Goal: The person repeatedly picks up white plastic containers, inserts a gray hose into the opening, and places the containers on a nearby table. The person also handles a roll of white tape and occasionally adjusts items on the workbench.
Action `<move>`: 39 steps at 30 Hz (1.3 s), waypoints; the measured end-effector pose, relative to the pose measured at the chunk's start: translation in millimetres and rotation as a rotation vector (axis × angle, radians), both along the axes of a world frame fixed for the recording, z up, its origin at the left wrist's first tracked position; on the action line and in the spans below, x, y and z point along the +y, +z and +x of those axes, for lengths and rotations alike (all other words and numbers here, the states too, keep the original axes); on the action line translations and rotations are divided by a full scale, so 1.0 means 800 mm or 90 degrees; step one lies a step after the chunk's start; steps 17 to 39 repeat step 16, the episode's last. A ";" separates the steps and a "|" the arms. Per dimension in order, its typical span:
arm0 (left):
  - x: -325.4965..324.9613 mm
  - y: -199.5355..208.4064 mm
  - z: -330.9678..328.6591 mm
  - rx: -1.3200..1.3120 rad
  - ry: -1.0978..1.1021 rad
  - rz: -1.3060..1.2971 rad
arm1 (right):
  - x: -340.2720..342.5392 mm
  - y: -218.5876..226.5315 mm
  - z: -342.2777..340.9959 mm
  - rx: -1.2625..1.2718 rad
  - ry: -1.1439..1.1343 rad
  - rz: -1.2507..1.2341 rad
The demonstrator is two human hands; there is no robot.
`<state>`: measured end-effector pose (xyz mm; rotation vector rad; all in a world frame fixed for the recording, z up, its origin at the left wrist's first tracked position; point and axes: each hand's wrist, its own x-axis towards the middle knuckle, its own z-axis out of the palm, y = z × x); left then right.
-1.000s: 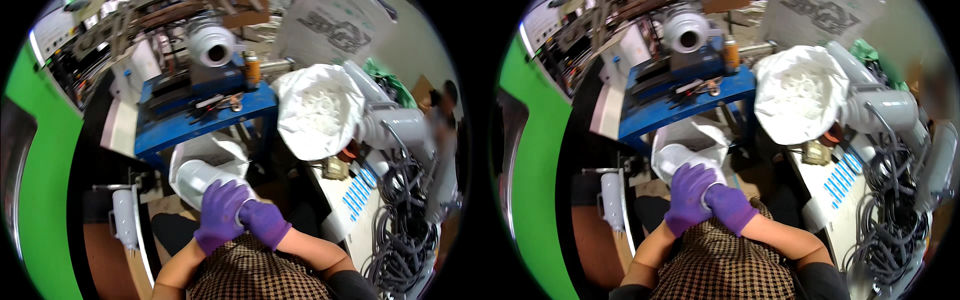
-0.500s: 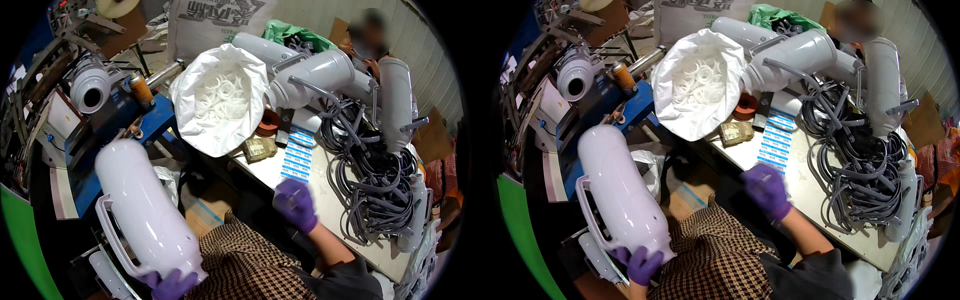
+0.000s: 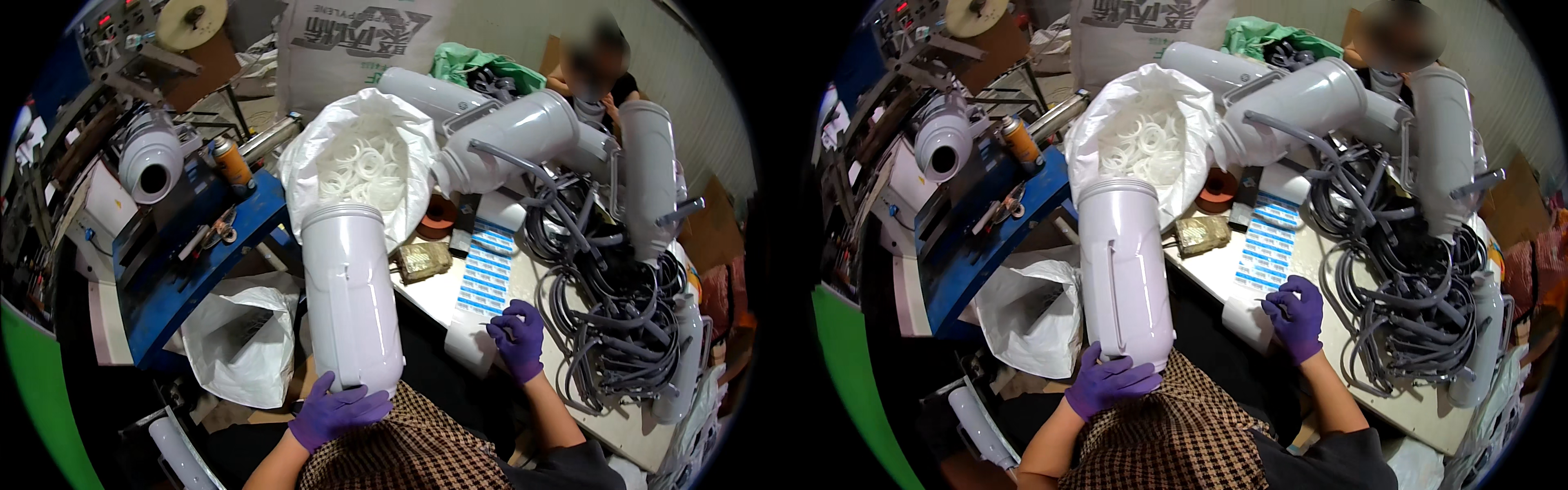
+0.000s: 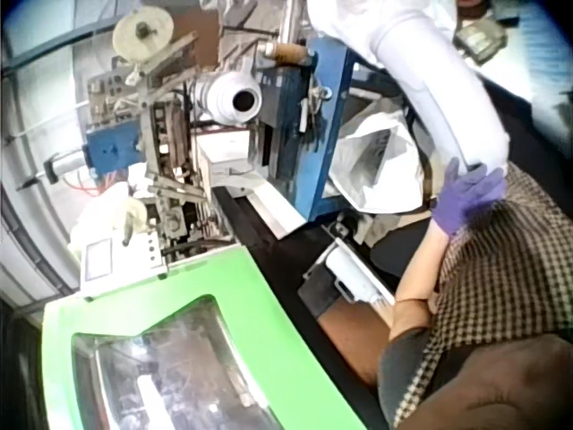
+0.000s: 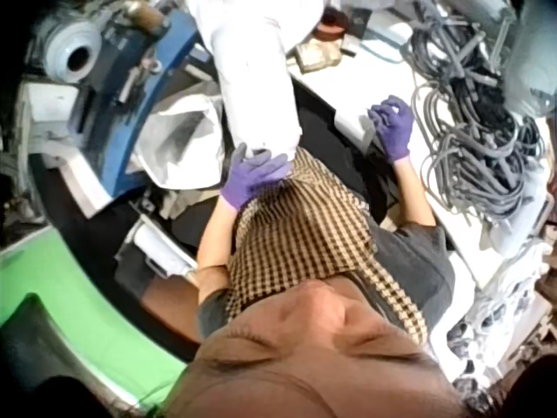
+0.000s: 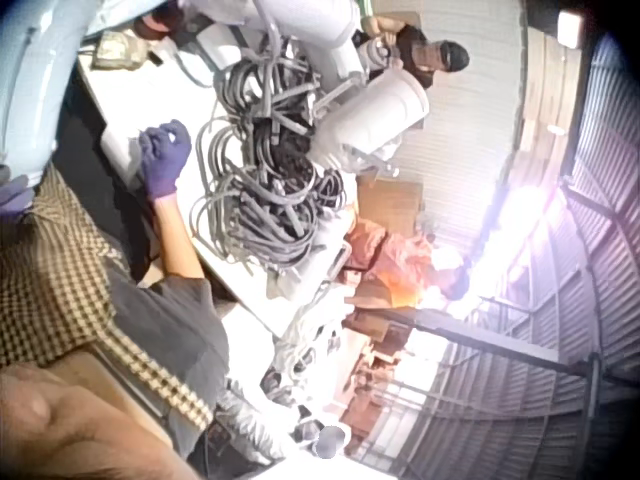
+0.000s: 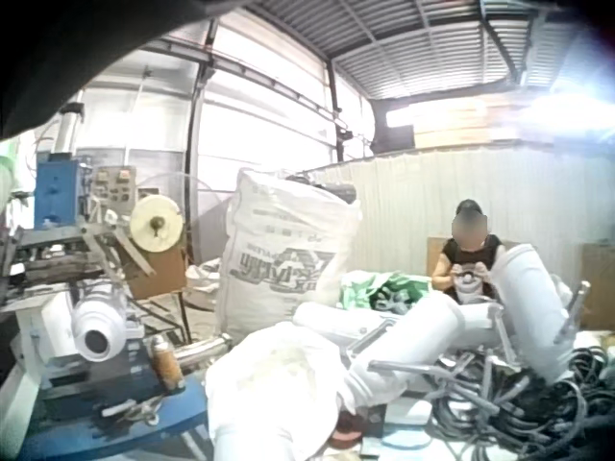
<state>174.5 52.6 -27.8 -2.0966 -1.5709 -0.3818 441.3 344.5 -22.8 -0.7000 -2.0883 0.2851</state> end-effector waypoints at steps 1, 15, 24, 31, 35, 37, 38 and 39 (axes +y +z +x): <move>-0.002 -0.010 -0.002 0.017 0.008 -0.032 | -0.006 0.014 -0.018 0.047 -0.020 -0.010; -0.008 -0.027 -0.016 0.087 -0.064 -0.141 | 0.057 0.129 -0.307 -0.142 0.375 -0.354; -0.009 -0.028 -0.016 0.087 -0.053 -0.120 | 0.057 0.132 -0.310 -0.194 0.373 -0.340; -0.009 -0.028 -0.016 0.087 -0.053 -0.120 | 0.057 0.132 -0.310 -0.194 0.373 -0.340; -0.009 -0.028 -0.016 0.087 -0.053 -0.120 | 0.057 0.132 -0.310 -0.194 0.373 -0.340; -0.009 -0.028 -0.016 0.087 -0.053 -0.120 | 0.057 0.132 -0.310 -0.194 0.373 -0.340; -0.009 -0.028 -0.016 0.087 -0.053 -0.120 | 0.057 0.132 -0.310 -0.194 0.373 -0.340; -0.009 -0.028 -0.016 0.087 -0.053 -0.120 | 0.057 0.132 -0.310 -0.194 0.373 -0.340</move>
